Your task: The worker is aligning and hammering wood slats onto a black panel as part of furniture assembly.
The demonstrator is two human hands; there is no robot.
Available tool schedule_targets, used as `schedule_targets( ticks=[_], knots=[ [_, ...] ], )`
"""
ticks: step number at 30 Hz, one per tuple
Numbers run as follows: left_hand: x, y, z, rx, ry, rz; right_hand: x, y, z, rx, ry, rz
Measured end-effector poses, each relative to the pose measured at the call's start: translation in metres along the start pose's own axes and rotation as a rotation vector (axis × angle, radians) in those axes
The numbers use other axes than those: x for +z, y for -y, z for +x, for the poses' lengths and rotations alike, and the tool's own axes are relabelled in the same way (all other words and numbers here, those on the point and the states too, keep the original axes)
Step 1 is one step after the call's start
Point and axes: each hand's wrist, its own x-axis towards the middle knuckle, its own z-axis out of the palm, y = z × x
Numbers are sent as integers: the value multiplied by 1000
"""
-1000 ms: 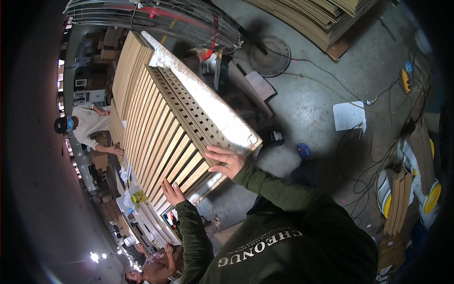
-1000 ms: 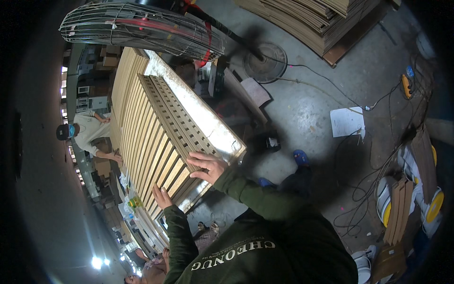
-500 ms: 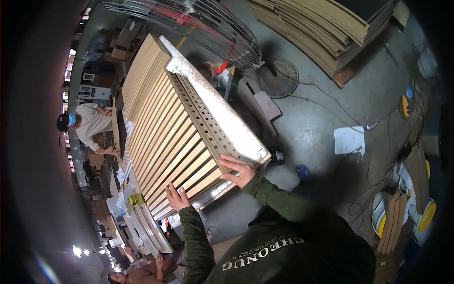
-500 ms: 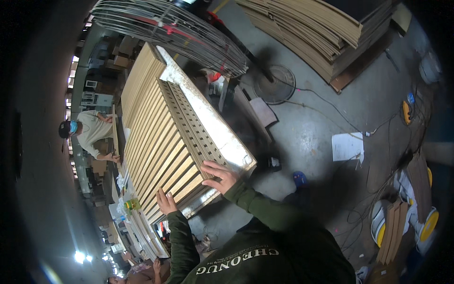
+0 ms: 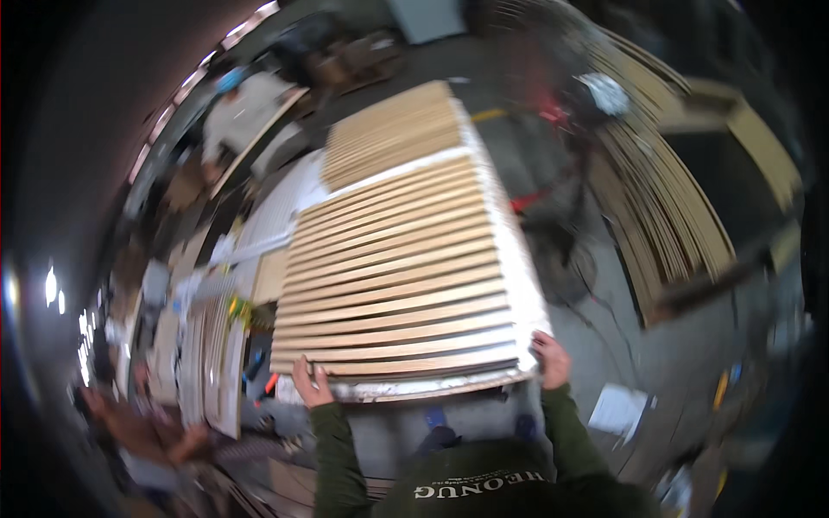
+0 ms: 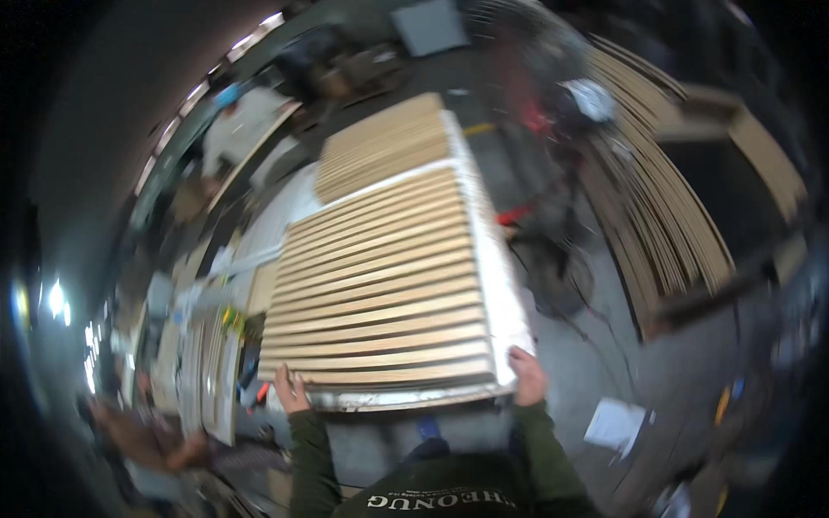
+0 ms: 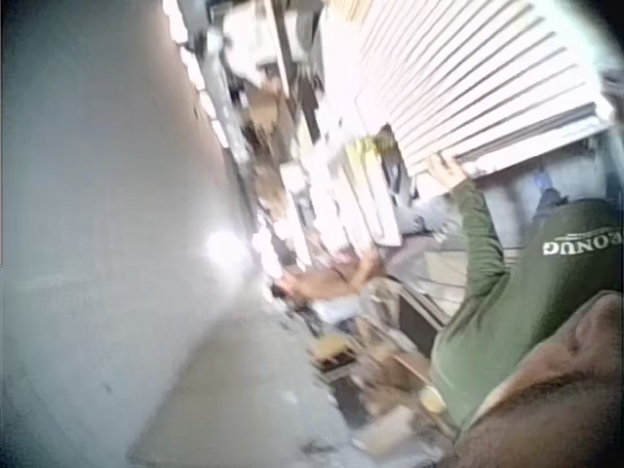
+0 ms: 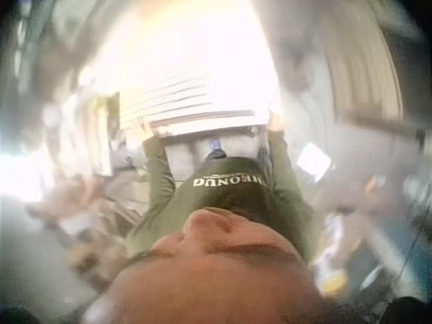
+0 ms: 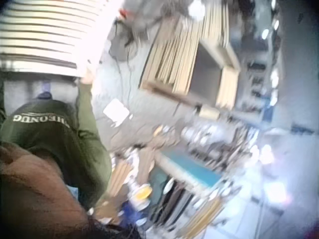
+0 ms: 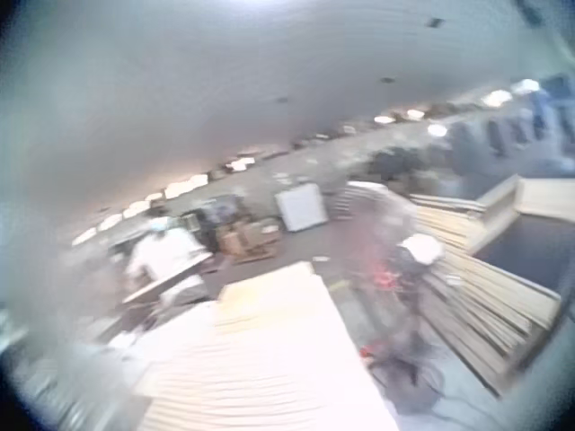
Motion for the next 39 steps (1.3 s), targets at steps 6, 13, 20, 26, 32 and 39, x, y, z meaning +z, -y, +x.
schedule_targets(
  ticks=[6, 13, 20, 26, 32, 39],
  knots=[
    [-62, 184, 9, -276, -75, 201, -56, 10, 18, 14, -324, -48],
    [-65, 261, 31, -308, 182, 334, 57, 114, 46, -331, -108, -273],
    [-62, 282, 43, -316, 349, 158, 260, 129, 60, -275, 381, -692],
    [-56, 310, 34, -460, 232, 303, 340, 91, 81, -275, 719, -1212],
    [-45, 318, 34, -480, 73, 356, 361, 76, 82, -331, 983, -1520],
    [-32, 330, 25, -490, 78, 402, 376, 79, 82, -433, 1037, -1564]
  ],
)
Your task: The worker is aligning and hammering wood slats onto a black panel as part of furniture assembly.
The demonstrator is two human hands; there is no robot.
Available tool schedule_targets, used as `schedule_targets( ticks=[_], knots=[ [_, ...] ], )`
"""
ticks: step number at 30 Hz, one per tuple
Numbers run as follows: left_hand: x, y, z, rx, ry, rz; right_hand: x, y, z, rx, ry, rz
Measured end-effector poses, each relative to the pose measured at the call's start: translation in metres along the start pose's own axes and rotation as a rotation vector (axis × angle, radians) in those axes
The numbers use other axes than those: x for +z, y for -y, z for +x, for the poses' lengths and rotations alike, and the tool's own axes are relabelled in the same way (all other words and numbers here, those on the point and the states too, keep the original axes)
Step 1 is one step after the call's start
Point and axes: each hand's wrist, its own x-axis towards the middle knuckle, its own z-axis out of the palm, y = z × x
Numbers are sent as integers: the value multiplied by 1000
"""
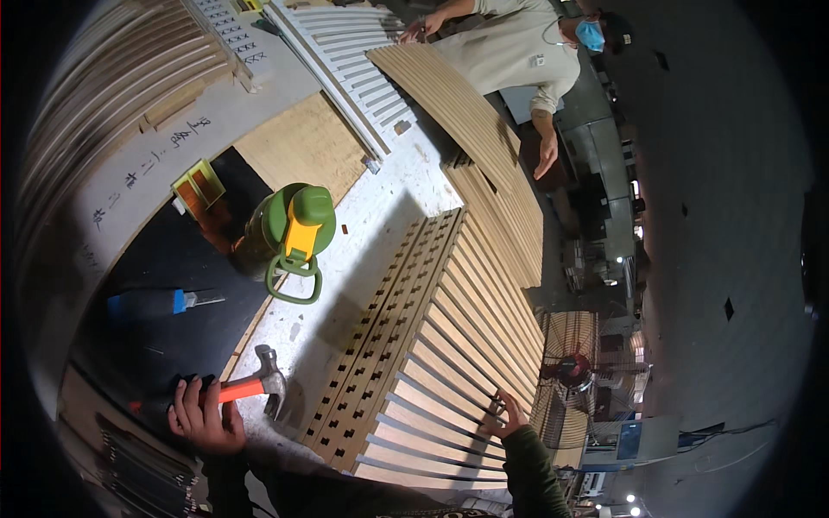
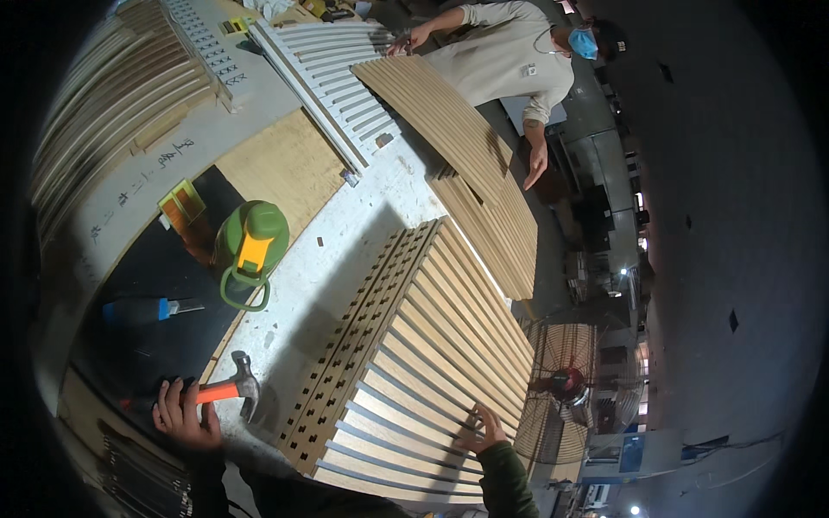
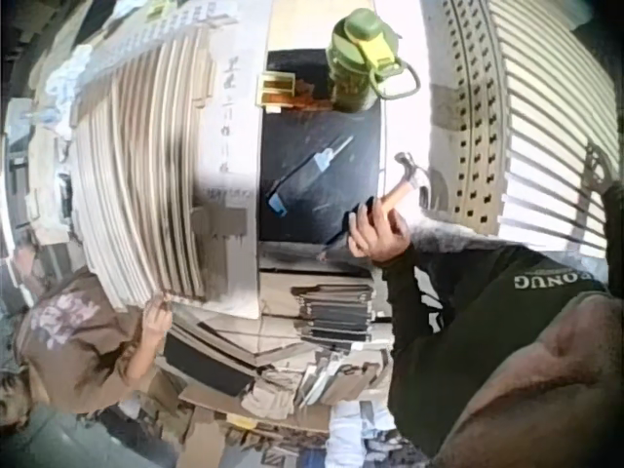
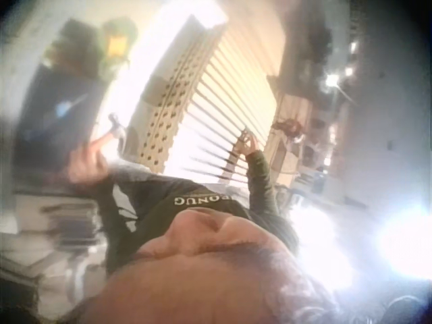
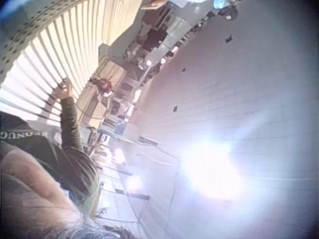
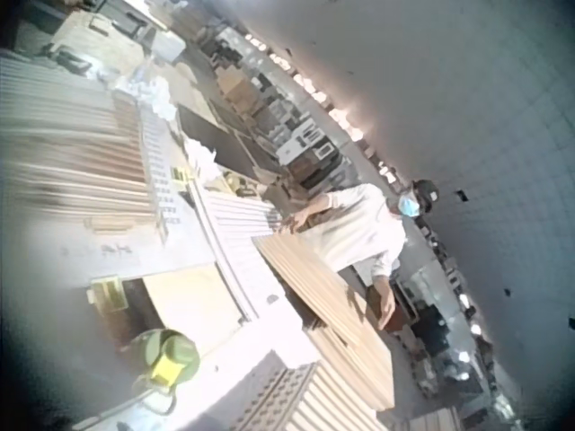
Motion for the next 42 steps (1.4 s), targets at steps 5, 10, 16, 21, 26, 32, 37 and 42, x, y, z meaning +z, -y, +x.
schedule_targets(
  ticks=[5, 10, 16, 21, 26, 32, 37, 42],
  knots=[
    [0, -7, 5, -37, 29, 26, 0, -1, -2, 87, 77, 24],
    [1, -2, 5, 23, 93, 64, -4, 7, 3, 188, 132, 63],
    [-3, -8, 4, 32, 96, 102, -7, 12, 3, 257, 133, 120],
    [-6, -13, 5, 85, 53, 32, -6, 8, -8, 166, 34, 44],
    [-17, -15, -1, 170, 14, 36, -17, -6, -27, 183, -85, 152],
    [1, -4, 7, 387, 60, 386, -20, -101, -72, 212, -457, 385],
    [-38, -46, 6, 305, 179, 394, -18, -169, -125, 329, -594, 523],
    [-89, -153, -9, 181, 125, 68, 12, -250, -169, 353, -677, 657]
  ],
)
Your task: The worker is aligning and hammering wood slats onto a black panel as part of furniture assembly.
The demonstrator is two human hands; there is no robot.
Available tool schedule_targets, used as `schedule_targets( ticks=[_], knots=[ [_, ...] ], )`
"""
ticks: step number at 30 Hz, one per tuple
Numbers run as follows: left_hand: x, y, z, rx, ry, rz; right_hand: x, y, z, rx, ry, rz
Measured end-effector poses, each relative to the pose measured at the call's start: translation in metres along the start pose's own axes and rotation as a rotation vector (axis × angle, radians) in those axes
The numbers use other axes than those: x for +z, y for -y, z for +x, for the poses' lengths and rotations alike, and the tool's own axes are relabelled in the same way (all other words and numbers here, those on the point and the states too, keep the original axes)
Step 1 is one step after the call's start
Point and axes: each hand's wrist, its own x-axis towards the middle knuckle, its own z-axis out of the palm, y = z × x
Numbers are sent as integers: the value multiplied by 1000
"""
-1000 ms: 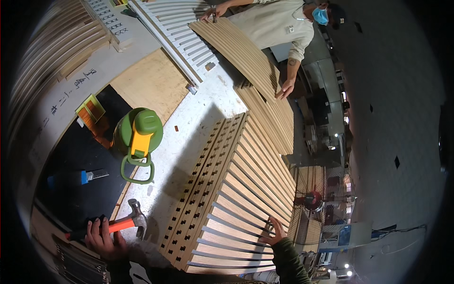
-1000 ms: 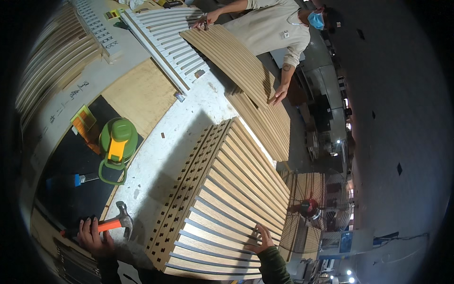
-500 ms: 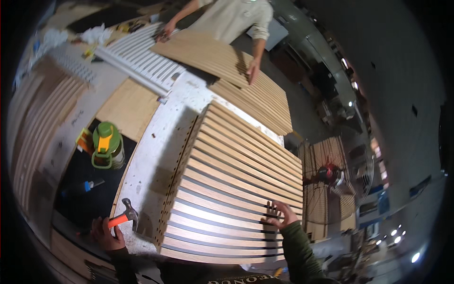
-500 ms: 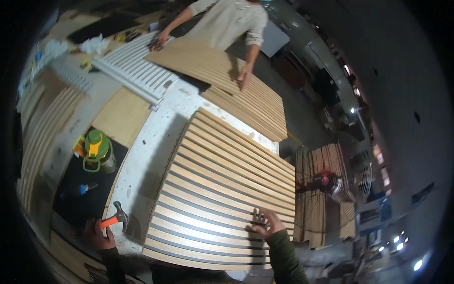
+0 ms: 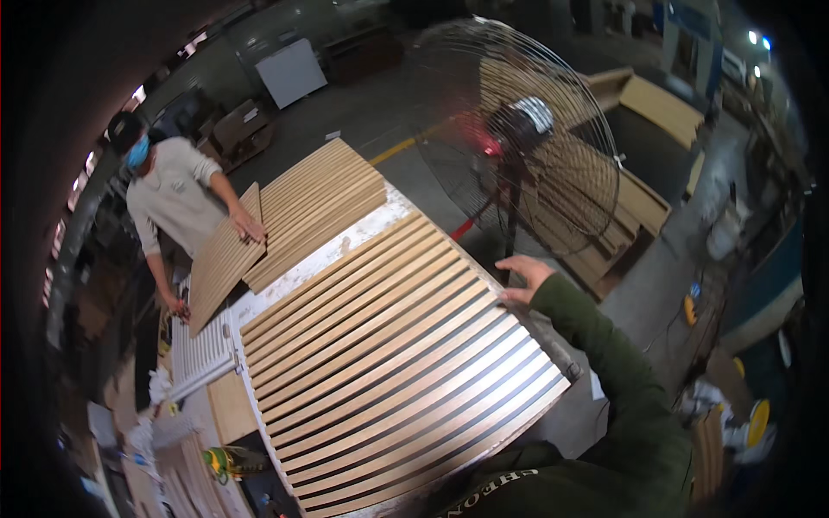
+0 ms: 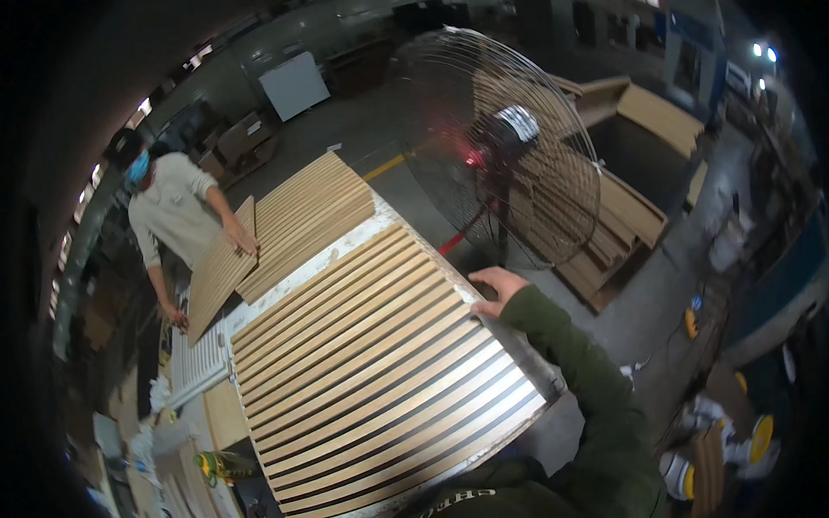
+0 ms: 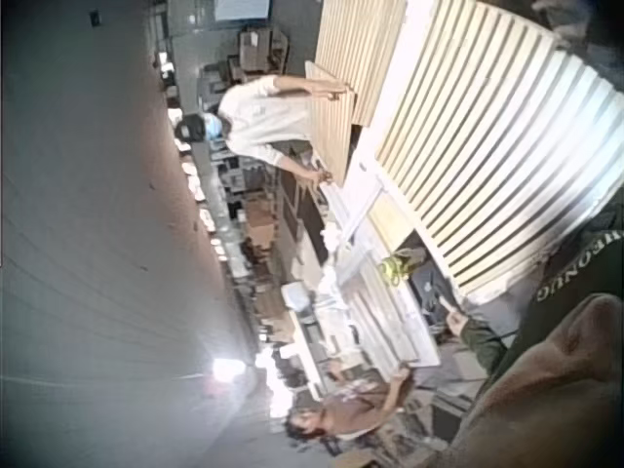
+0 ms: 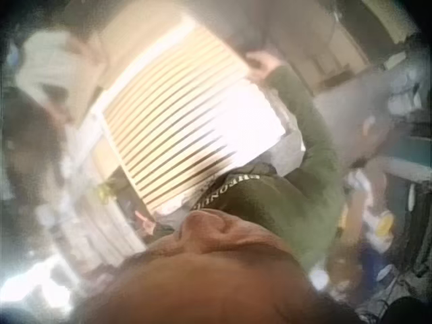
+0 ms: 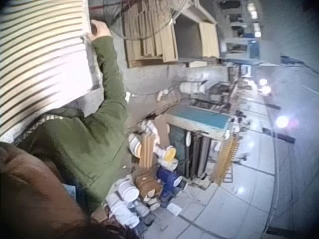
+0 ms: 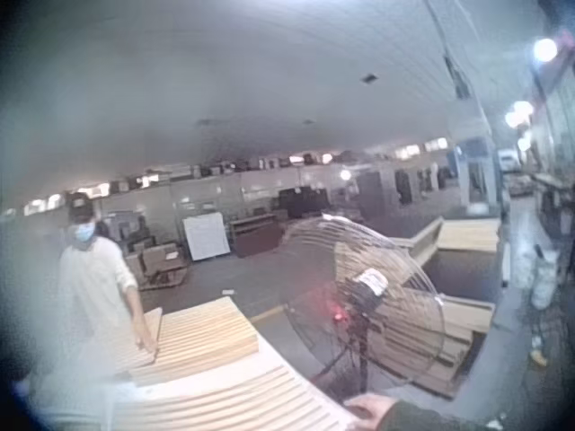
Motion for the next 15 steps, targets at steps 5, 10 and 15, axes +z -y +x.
schedule_targets(
  ticks=[5, 10, 15],
  knots=[
    [-21, -129, -16, -39, 230, -527, -9, -48, 8, 118, -10, 150],
    [16, -216, -34, -42, 575, -983, 34, -56, 16, 139, 265, 298],
    [40, -260, -62, -141, 407, -1142, 69, -63, 12, 0, 228, 485]
  ],
)
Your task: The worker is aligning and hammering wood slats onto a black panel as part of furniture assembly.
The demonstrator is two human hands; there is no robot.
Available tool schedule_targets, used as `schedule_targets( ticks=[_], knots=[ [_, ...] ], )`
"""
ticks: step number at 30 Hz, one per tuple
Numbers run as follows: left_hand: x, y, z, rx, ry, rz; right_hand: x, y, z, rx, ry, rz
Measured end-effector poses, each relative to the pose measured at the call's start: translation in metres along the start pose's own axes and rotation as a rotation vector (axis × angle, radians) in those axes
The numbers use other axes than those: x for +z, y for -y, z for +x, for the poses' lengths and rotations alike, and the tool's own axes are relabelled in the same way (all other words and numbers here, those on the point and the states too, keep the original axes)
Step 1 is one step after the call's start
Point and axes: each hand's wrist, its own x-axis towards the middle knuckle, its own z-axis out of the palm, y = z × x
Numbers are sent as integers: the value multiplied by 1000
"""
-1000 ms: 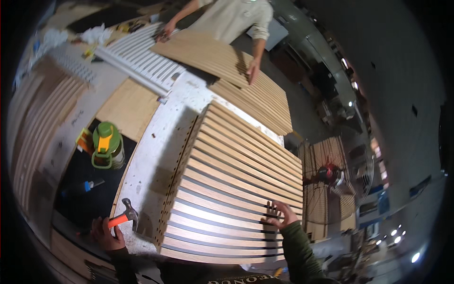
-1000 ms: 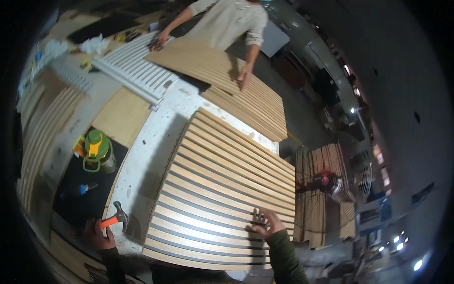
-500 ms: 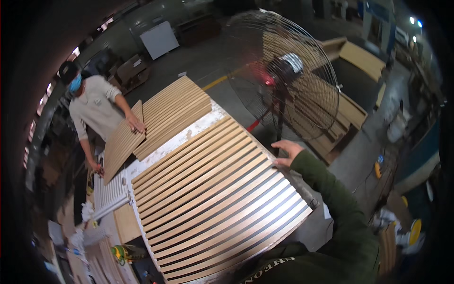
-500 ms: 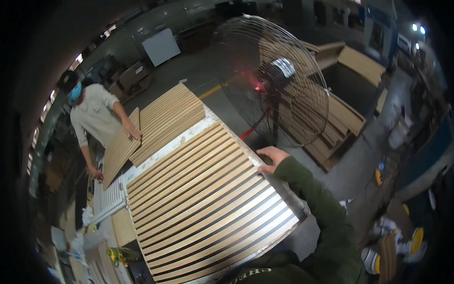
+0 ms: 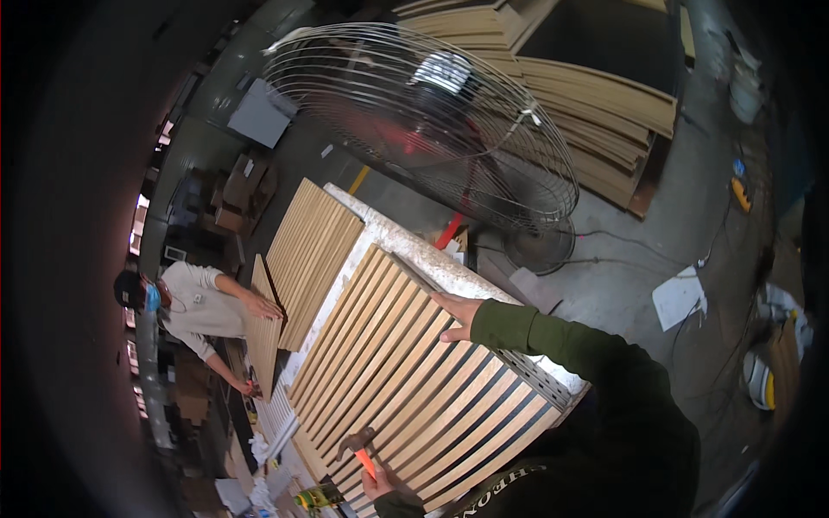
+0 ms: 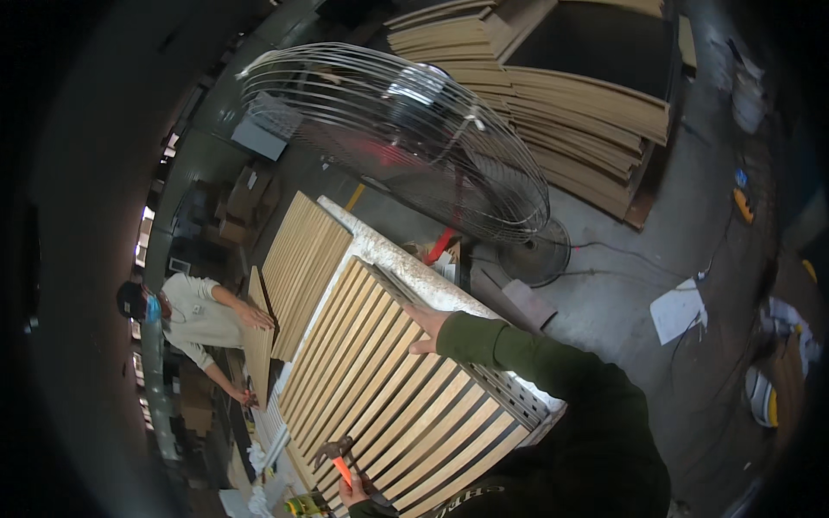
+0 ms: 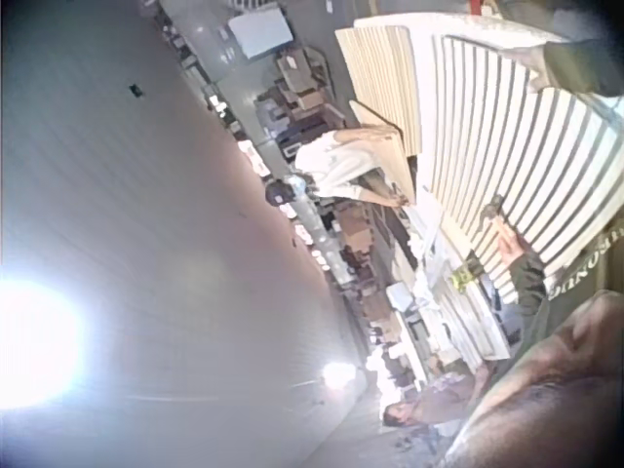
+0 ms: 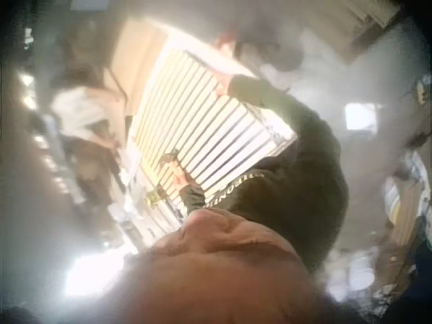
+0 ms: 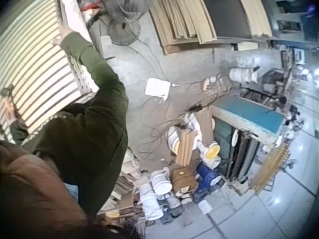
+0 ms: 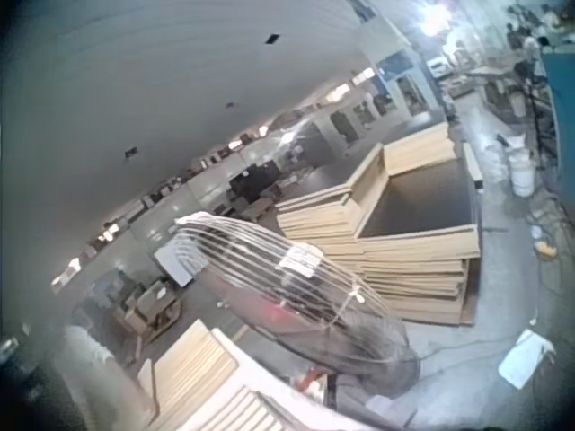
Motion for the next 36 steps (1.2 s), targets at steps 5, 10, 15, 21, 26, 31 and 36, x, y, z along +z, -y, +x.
schedule_targets(
  ticks=[5, 10, 15, 21, 26, 31, 36],
  knots=[
    [-17, 2, 10, 3, 23, 190, 4, -6, -4, 31, -68, 82],
    [-75, 46, 47, 4, 86, 290, 10, -8, -2, 22, -73, -10],
    [-58, 25, 44, -72, 153, 323, 17, -17, 0, 40, -91, 96],
    [-51, 22, 41, -73, 124, 251, 16, -33, 7, -34, -90, 203],
    [-51, 20, 41, -136, 140, 258, 15, -34, 6, -17, -118, 232],
    [-57, 25, 42, -149, 139, 208, 15, -35, 6, -43, -122, 227],
    [-49, 20, 38, -136, 138, 258, 13, -35, 6, -61, -115, 229]
  ],
)
